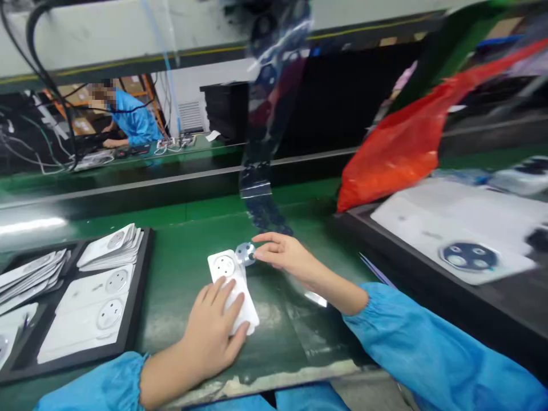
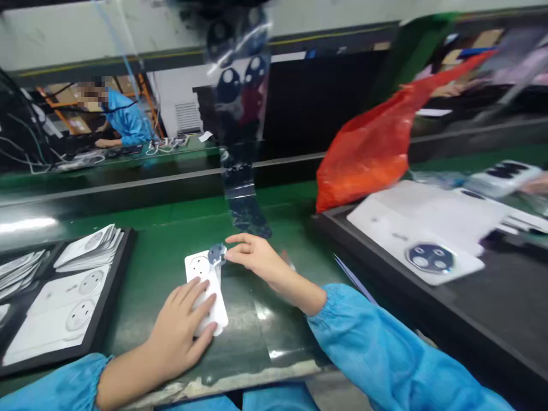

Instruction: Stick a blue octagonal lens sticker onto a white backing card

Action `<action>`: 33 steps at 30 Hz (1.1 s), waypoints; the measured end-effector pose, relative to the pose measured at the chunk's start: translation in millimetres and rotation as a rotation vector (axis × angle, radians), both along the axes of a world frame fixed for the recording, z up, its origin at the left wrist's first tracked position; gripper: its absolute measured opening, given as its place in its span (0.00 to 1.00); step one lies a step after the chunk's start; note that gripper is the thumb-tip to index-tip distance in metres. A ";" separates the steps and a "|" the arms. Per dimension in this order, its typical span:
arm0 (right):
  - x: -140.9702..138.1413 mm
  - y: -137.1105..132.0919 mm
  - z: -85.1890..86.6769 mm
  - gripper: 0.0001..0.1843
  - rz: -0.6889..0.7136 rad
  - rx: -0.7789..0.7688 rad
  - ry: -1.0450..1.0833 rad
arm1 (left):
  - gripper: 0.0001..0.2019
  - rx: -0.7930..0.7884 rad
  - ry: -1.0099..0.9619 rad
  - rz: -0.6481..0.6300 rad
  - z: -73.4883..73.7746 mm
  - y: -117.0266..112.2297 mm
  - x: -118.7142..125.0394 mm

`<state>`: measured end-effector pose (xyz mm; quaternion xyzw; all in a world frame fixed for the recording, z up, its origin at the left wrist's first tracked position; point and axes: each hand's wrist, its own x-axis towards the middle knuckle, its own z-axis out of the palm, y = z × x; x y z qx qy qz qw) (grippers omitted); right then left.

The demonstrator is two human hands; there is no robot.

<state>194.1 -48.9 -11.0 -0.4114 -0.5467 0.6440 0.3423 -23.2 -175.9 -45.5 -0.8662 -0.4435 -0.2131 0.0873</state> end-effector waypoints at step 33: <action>-30.5 8.7 -18.7 0.16 0.361 -0.373 -0.364 | 0.29 -0.226 0.083 -0.140 -2.0 -27.8 1.9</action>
